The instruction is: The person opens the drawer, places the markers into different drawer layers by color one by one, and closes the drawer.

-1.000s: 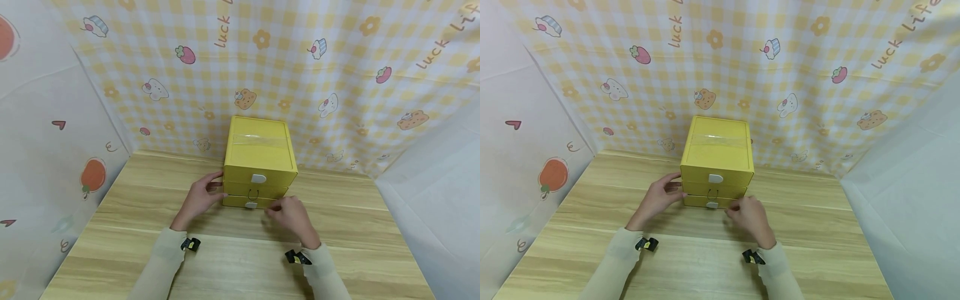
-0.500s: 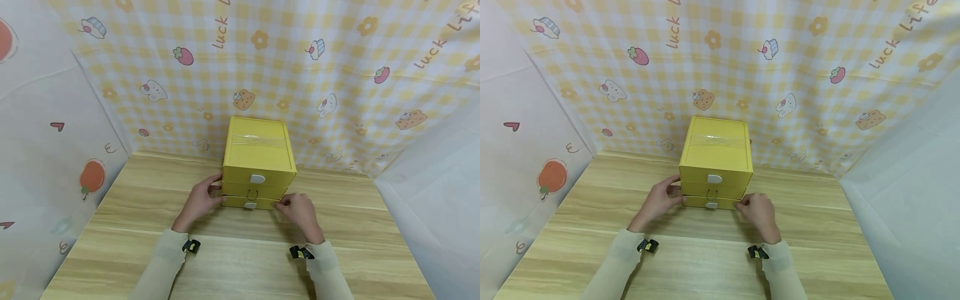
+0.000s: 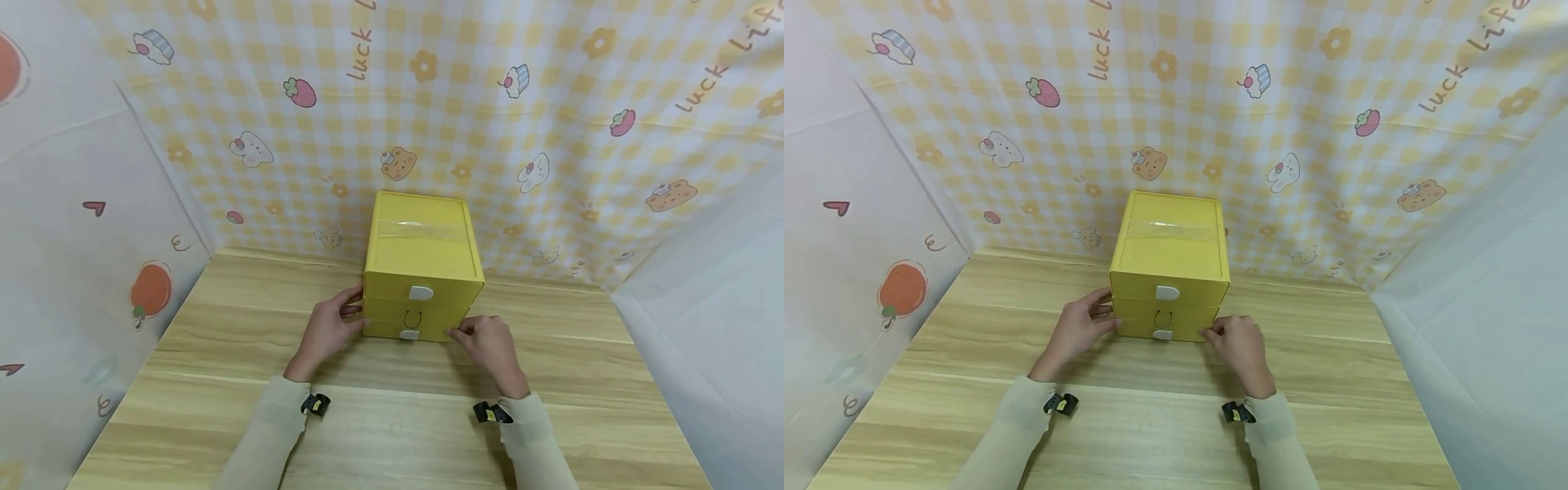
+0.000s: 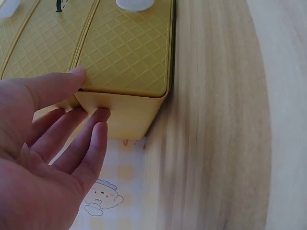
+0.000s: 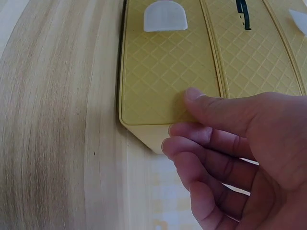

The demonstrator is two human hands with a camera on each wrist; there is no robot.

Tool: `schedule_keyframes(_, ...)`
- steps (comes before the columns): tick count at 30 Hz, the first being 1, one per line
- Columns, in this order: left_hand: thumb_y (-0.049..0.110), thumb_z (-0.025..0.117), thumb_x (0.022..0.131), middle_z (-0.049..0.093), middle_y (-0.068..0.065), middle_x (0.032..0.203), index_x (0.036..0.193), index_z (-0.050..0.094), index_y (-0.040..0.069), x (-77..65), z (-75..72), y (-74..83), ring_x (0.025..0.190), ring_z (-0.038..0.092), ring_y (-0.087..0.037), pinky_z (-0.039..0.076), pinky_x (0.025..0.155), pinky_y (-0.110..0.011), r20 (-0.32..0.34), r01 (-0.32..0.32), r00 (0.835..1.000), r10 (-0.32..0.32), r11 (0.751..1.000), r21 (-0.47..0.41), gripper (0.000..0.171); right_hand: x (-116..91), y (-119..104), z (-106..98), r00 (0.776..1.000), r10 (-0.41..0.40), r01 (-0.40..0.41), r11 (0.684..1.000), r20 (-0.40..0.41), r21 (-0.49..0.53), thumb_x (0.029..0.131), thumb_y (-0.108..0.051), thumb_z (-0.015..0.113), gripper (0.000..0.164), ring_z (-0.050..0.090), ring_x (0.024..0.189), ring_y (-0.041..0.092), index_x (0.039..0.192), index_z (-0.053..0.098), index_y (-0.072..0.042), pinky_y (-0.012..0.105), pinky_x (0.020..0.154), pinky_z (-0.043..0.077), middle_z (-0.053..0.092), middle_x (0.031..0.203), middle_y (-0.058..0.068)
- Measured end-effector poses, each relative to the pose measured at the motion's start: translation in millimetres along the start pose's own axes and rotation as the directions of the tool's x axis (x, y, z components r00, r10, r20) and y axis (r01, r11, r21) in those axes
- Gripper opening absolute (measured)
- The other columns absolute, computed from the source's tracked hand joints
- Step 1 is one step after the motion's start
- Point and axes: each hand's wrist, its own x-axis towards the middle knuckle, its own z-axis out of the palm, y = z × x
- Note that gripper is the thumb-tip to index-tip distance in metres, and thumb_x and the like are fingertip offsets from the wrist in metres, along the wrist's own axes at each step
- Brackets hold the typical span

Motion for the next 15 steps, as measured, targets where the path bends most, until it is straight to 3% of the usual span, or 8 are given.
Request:
schedule_keyframes(10, -0.005, 0.086, 0.093, 0.07, -0.024, 0.141, 0.152, 0.061, -0.005, -1.1, -3.0, 1.4, 0.12, 0.075, -0.038, 0.063, 0.099, -0.042, 0.028, 0.029, 0.999, -0.029, 1.0, -0.007, 0.065, -1, 4, -3, 0.999, 0.033, -0.033, 0.999, 0.019, 0.016, 0.092, -0.017, 0.093, 0.023, 0.047, 0.05, 0.004, 0.072, 0.082, -0.011, 0.025, 0.048, 0.043, 0.074, 0.068, -0.003)
schedule_keyframes(15, -0.001, 0.083, 0.096, 0.069, -0.021, 0.144, 0.15, 0.065, -0.001, -1.2, -12.7, 1.6, 0.122, 0.074, -0.039, 0.061, 0.104, -0.049, 0.044, -0.005, 0.999, 0.003, 0.998, 0.055, 0.057, 1, 6, -10, 1.0, 0.023, -0.023, 1.0, 0.013, 0.019, 0.091, -0.013, 0.093, 0.016, 0.059, 0.06, 0.006, 0.078, 0.083, -0.013, 0.03, 0.058, 0.053, 0.077, 0.075, -0.005)
